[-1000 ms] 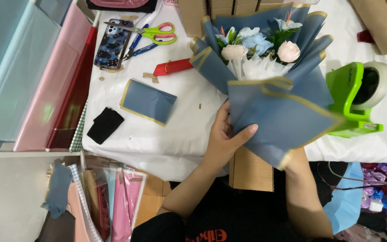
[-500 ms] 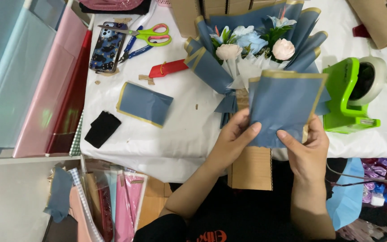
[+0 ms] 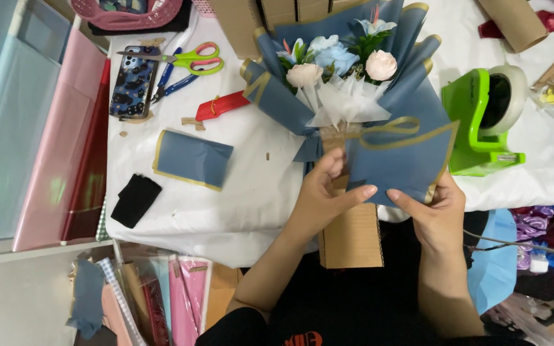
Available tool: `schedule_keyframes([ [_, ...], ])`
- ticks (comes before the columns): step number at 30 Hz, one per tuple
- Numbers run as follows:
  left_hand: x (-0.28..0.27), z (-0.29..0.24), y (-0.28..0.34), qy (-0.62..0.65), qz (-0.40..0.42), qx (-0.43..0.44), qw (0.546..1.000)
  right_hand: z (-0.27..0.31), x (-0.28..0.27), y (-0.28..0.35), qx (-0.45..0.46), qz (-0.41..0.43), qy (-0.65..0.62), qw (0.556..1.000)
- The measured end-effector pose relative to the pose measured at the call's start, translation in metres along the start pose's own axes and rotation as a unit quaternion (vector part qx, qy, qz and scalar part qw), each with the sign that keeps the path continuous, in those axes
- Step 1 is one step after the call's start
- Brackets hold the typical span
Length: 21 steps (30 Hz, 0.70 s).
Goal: The person wraps a floral bouquet by arranging layers of blue and gold decorative paper around a set of artificial flowers on a cardboard base, securing the paper with adhesive tape and ribbon.
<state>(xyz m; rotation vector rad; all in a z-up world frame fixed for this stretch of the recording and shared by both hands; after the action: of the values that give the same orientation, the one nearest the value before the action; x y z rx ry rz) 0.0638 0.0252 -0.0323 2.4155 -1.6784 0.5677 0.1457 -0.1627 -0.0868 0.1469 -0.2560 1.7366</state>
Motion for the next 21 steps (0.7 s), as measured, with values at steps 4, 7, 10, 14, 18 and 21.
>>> schedule_keyframes([
  [4,0.007,-0.007,-0.005,-0.016,0.0,0.007,1.0,-0.004,-0.007,0.002,-0.011,-0.007,0.029,0.999],
  [7,0.019,-0.026,-0.009,-0.125,0.041,0.086,0.988,0.012,-0.001,-0.005,-0.033,-0.029,0.016,0.999],
  [10,0.021,-0.033,0.001,-0.288,0.063,0.141,0.945,-0.001,-0.027,-0.022,0.055,-0.093,-0.106,0.988],
  [14,0.018,0.006,0.026,-0.491,0.116,0.262,0.823,-0.035,-0.038,-0.037,0.228,-0.086,-0.257,0.935],
  [18,0.02,0.027,0.046,-0.569,0.139,0.224,0.779,-0.061,-0.016,-0.034,0.248,-0.038,-0.263,0.931],
  [21,0.023,0.021,0.061,-0.6,0.101,0.3,0.735,-0.066,-0.004,-0.025,0.264,-0.066,-0.279,0.921],
])
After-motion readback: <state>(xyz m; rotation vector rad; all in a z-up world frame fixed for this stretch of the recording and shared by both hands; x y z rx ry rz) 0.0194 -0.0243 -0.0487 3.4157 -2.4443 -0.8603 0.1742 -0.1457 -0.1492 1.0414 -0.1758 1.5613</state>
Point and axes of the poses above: each hand's wrist, its own y-axis away from the middle knuckle, its own x-axis out of the palm, z = x × y, the point moved 6 cm from there along -y, towards the middle knuckle, and after that the axes turned 3 degrees about -z, right-handed, at the moved point
